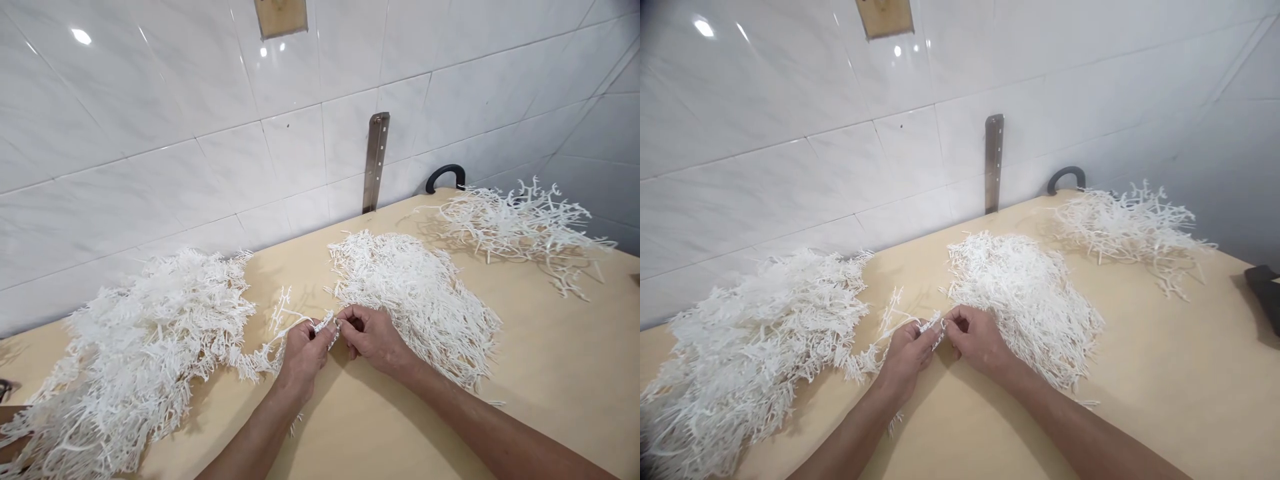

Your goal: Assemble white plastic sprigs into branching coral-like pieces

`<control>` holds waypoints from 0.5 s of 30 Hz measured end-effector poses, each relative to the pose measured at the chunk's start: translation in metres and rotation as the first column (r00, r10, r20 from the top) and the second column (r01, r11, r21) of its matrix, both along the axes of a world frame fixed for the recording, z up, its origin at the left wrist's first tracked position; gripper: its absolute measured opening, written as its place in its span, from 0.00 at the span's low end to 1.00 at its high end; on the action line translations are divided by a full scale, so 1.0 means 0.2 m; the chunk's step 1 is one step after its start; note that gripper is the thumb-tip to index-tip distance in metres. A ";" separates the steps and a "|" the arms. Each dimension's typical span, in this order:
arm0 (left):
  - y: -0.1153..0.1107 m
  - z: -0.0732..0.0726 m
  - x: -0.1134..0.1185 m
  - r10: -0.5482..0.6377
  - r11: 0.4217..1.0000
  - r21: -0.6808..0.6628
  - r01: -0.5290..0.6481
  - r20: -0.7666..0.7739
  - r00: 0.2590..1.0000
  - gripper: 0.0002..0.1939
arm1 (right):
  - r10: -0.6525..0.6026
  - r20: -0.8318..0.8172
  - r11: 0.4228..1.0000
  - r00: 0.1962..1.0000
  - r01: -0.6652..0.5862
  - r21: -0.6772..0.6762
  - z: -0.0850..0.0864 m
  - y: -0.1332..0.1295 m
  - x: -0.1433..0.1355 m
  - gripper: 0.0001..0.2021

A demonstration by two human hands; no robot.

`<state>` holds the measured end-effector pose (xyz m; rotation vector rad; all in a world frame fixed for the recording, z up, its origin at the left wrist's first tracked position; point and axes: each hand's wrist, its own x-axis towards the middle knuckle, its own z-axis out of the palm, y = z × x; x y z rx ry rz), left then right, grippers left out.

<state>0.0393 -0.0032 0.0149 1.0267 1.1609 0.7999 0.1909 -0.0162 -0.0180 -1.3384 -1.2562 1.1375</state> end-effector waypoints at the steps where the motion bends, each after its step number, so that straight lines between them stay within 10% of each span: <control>1: 0.00 0.00 0.00 0.008 1.000 0.006 -0.008 -0.011 1.000 0.24 | -0.008 0.011 1.000 1.000 0.008 -0.012 0.00 0.00 -0.01 0.05; 15: 0.02 -0.02 0.00 0.062 0.998 0.014 -0.065 0.185 0.981 0.24 | -0.031 -0.076 1.000 0.997 0.031 0.001 -0.02 0.01 0.05 0.07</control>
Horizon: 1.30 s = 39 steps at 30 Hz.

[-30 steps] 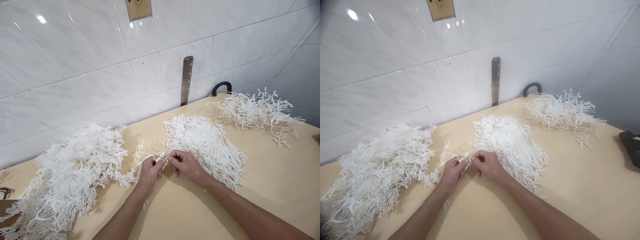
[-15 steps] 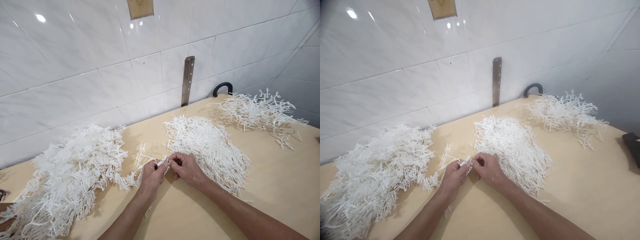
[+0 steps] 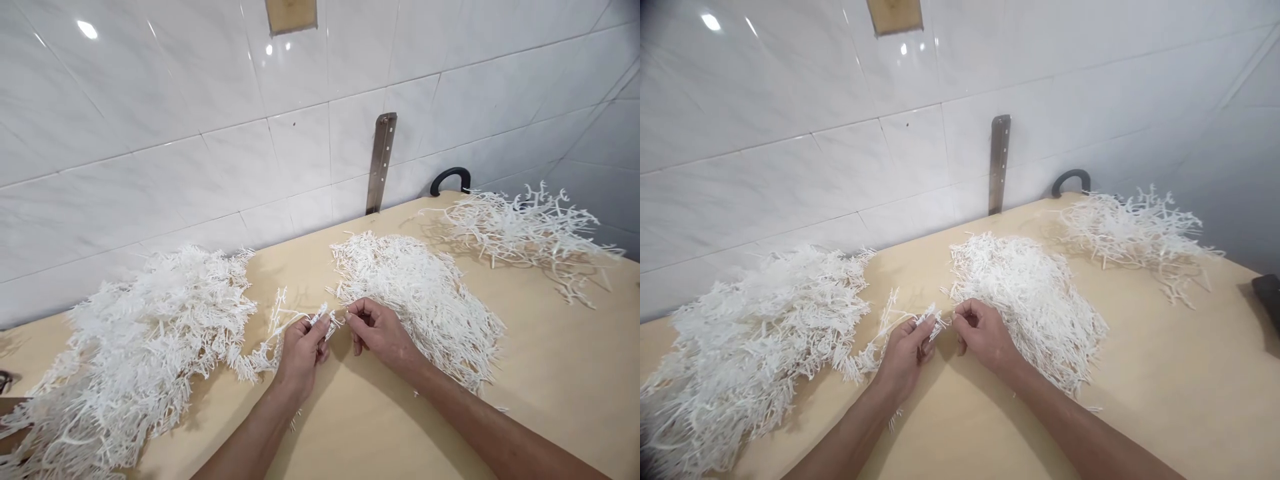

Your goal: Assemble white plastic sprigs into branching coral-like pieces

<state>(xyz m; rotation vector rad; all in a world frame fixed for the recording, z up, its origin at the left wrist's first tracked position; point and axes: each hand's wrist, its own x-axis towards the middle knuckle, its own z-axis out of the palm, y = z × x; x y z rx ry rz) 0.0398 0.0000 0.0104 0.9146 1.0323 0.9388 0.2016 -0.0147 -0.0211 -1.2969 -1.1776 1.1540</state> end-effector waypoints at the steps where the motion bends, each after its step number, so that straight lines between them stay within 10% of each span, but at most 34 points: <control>1: 0.01 0.00 0.00 0.000 1.000 -0.007 0.000 0.008 1.000 0.23 | 0.007 0.015 1.000 1.000 -0.007 0.005 0.00 -0.01 0.00 0.07; 6: 0.01 0.00 -0.01 -0.016 0.999 -0.040 0.018 0.051 0.999 0.23 | -0.166 0.314 0.955 0.935 0.073 0.286 0.08 -0.05 0.00 0.04; 11: 0.02 -0.01 -0.02 -0.007 0.996 -0.089 0.017 0.101 0.995 0.25 | -0.612 0.482 0.711 0.627 0.169 0.683 0.17 -0.01 0.13 0.03; 16: 0.03 -0.01 -0.03 -0.039 0.992 -0.114 0.055 0.134 0.990 0.23 | -0.758 0.509 0.630 0.409 0.256 0.733 0.23 0.02 0.28 0.07; 19: 0.03 -0.01 -0.03 -0.060 0.991 -0.109 0.076 0.137 0.989 0.21 | -0.708 0.444 0.660 0.549 0.292 0.692 0.24 0.00 0.23 0.07; 23: 0.02 0.01 -0.02 -0.051 0.994 -0.088 0.062 0.120 0.992 0.20 | -0.311 0.399 0.917 0.863 0.162 0.364 0.19 -0.05 0.06 0.09; 26: 0.01 0.02 -0.01 -0.045 0.997 -0.064 0.052 0.105 0.994 0.20 | -0.080 0.268 0.994 0.960 0.055 0.098 0.13 -0.06 -0.02 0.13; 39: 0.00 0.02 -0.01 -0.027 0.999 -0.040 0.030 0.067 0.997 0.23 | 0.059 -0.046 0.997 0.997 -0.061 -0.044 0.06 -0.04 -0.03 0.17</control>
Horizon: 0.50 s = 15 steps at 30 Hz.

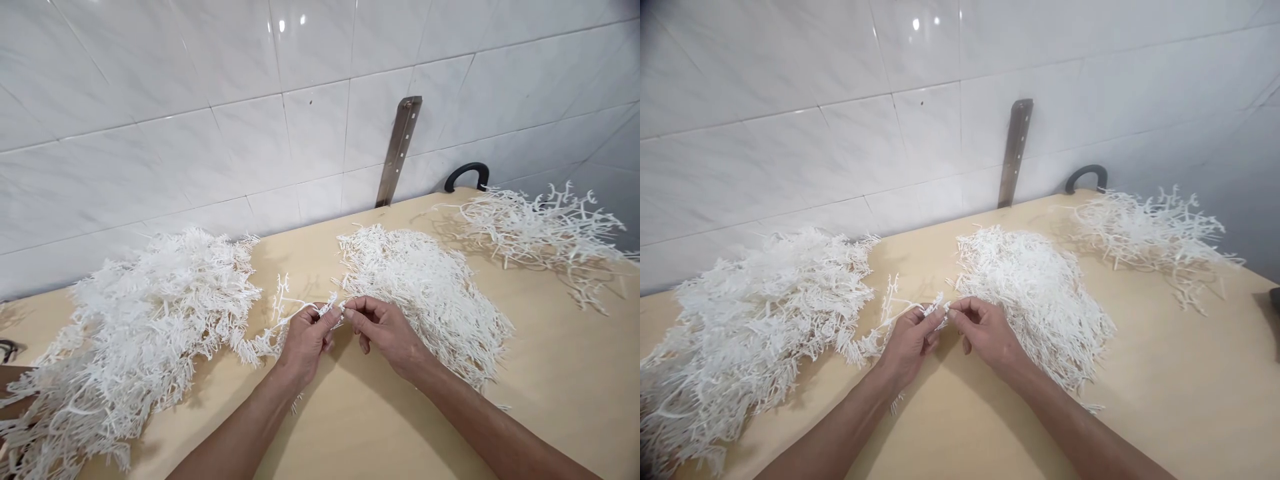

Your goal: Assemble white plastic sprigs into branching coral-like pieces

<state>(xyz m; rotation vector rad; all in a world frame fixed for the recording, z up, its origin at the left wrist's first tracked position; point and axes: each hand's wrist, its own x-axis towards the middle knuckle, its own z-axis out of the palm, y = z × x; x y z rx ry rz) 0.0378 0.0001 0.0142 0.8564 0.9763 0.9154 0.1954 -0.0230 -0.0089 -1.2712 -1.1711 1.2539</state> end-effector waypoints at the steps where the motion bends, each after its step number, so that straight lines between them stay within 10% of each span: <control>1: 0.00 0.00 0.00 0.002 1.000 0.002 -0.002 -0.008 1.000 0.22 | 0.005 -0.005 1.000 1.000 -0.005 0.006 0.00 0.00 0.00 0.17; 15: 0.00 -0.01 0.00 -0.009 1.000 0.018 0.009 -0.011 1.000 0.22 | 0.031 0.012 0.999 0.999 -0.032 0.016 -0.03 0.01 -0.01 0.14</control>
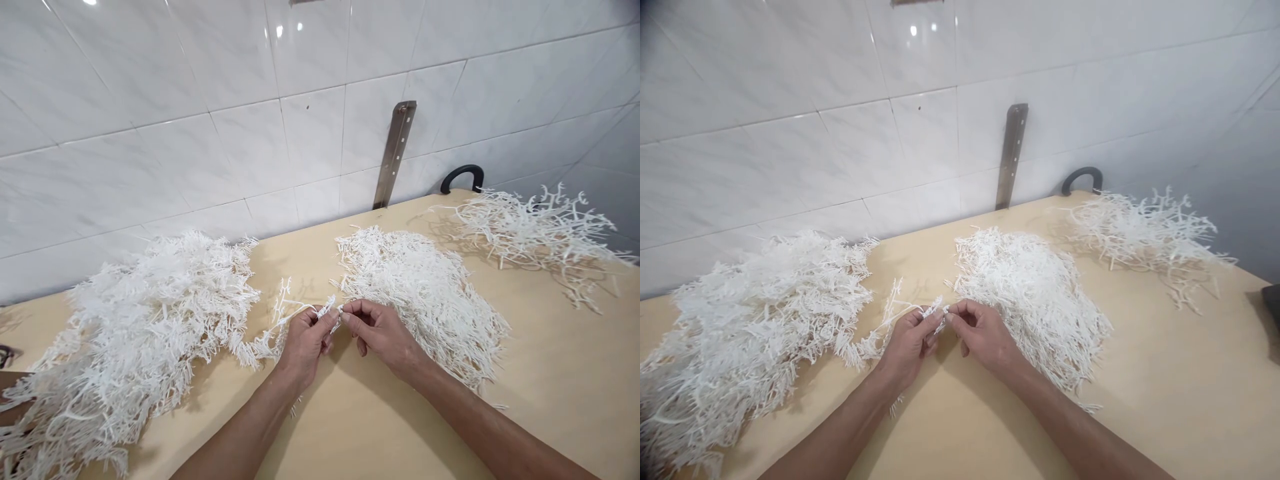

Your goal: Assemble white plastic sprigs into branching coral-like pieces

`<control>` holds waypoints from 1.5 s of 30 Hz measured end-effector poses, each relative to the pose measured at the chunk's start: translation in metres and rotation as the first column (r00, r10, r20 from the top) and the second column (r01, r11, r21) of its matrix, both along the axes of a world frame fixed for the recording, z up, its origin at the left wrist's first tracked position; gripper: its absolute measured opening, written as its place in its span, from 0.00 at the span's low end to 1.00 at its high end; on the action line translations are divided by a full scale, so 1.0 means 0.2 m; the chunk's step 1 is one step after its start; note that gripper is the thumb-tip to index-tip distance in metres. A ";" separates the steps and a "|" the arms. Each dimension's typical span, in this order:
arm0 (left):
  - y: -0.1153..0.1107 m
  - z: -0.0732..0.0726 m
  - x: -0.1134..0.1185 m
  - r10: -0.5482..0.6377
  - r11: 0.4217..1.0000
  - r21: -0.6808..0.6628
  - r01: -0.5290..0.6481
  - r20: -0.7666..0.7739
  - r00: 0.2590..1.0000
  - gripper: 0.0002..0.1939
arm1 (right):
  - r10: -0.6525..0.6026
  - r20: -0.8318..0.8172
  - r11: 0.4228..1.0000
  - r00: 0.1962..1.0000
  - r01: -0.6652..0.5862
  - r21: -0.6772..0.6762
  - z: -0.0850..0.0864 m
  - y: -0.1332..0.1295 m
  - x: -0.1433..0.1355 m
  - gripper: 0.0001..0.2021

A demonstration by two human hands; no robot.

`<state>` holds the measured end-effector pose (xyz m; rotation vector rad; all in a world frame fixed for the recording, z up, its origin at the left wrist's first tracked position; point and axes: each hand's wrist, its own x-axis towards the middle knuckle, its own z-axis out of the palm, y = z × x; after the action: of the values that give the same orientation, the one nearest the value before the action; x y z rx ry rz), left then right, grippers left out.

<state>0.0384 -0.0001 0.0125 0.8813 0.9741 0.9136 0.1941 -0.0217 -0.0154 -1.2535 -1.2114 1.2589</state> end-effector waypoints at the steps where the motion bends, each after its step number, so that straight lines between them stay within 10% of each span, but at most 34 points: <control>1: 0.00 0.00 0.00 -0.002 1.000 0.000 0.002 0.002 1.000 0.22 | -0.001 -0.001 1.000 1.000 0.001 0.005 0.01 0.00 0.00 0.14; 21: 0.00 -0.02 0.00 -0.020 0.998 0.054 0.025 -0.095 0.995 0.19 | -0.044 0.089 0.999 0.995 0.042 0.021 0.04 -0.01 -0.01 0.14; 36: -0.04 0.01 0.02 0.044 0.997 0.071 -0.029 -0.224 0.974 0.23 | -0.193 0.438 0.922 0.878 0.009 0.387 0.04 -0.03 -0.03 0.07; 45: -0.01 -0.05 0.02 0.290 0.933 0.328 -0.147 -0.443 0.849 0.10 | -0.158 0.458 0.962 0.875 0.032 0.271 0.00 -0.04 -0.04 0.08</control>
<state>0.0416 -0.0029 0.0023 1.3035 1.4254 1.0702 0.1869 -0.0289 -0.0154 -1.4544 -1.5827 0.7029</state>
